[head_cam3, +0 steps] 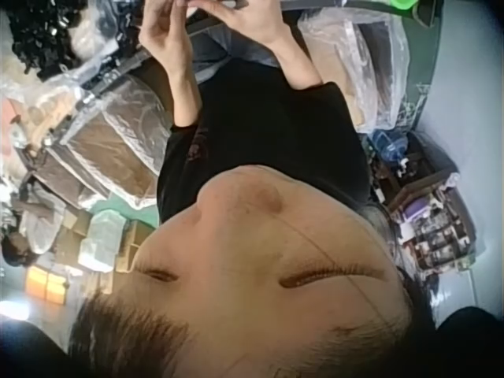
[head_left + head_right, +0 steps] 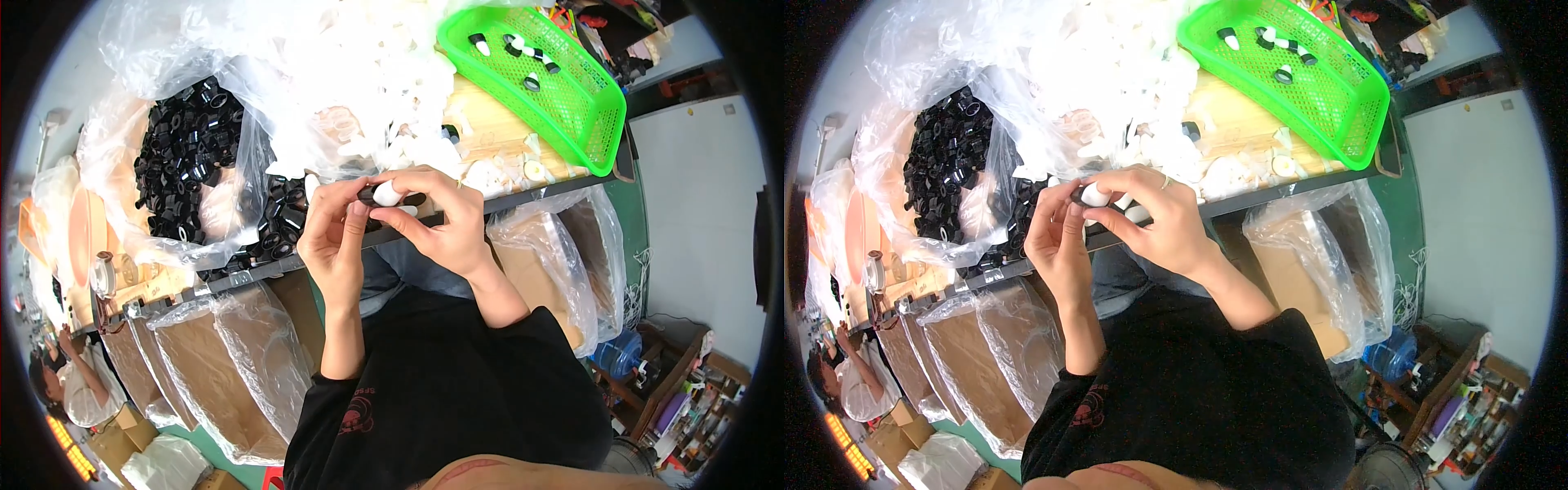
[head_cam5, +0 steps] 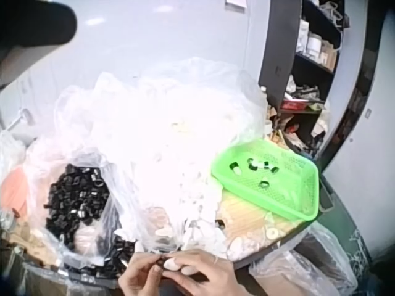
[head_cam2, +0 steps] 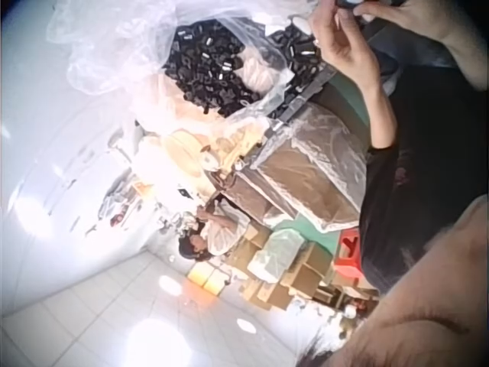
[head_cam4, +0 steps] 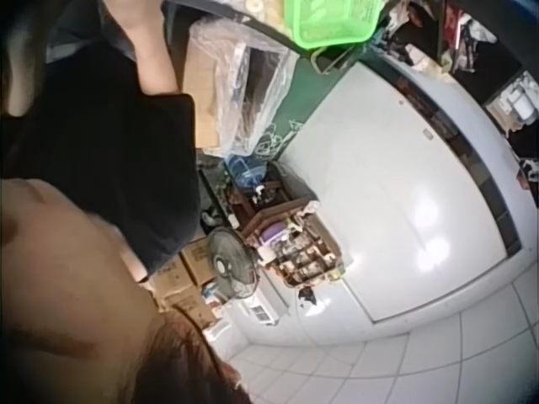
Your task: Assembling white plastic parts into black circular components.
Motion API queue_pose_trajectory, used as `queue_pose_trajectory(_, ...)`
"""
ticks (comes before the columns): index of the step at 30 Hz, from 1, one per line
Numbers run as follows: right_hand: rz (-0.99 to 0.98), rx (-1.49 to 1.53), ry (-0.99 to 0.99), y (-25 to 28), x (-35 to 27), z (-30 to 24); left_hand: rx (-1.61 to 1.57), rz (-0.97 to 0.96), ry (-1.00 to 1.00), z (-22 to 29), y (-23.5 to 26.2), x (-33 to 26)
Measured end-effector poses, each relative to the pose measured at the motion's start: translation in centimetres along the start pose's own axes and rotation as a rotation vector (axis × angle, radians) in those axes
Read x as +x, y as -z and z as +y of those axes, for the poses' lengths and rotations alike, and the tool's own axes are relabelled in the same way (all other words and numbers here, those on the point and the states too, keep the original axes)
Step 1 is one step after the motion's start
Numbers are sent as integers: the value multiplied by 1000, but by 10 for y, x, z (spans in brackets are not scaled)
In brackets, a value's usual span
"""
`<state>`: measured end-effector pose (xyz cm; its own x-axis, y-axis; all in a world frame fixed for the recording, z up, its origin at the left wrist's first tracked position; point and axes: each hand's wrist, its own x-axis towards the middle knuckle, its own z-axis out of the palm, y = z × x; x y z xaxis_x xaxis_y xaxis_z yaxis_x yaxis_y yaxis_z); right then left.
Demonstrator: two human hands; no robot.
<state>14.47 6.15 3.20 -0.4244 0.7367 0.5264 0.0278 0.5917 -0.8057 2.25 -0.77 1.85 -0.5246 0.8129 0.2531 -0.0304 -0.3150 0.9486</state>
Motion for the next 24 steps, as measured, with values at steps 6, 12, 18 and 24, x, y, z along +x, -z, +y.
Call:
queue_pose_trajectory(6, 21, 11, -15, 1, -1, 3, 57, -22, -25, -2, 2, -1)
queue_pose_trajectory(12, -3, 28, -55, -1, -5, 1, -11, -8, -33, -7, -1, -3)
queue_pose_trajectory(18, 16, 60, -54, 0, -11, 6, 7, 19, -35, -5, -1, -5)
queue_pose_trajectory(24, 28, 254, -229, -4, -14, 6, -152, -14, 16, 1, 2, 3)
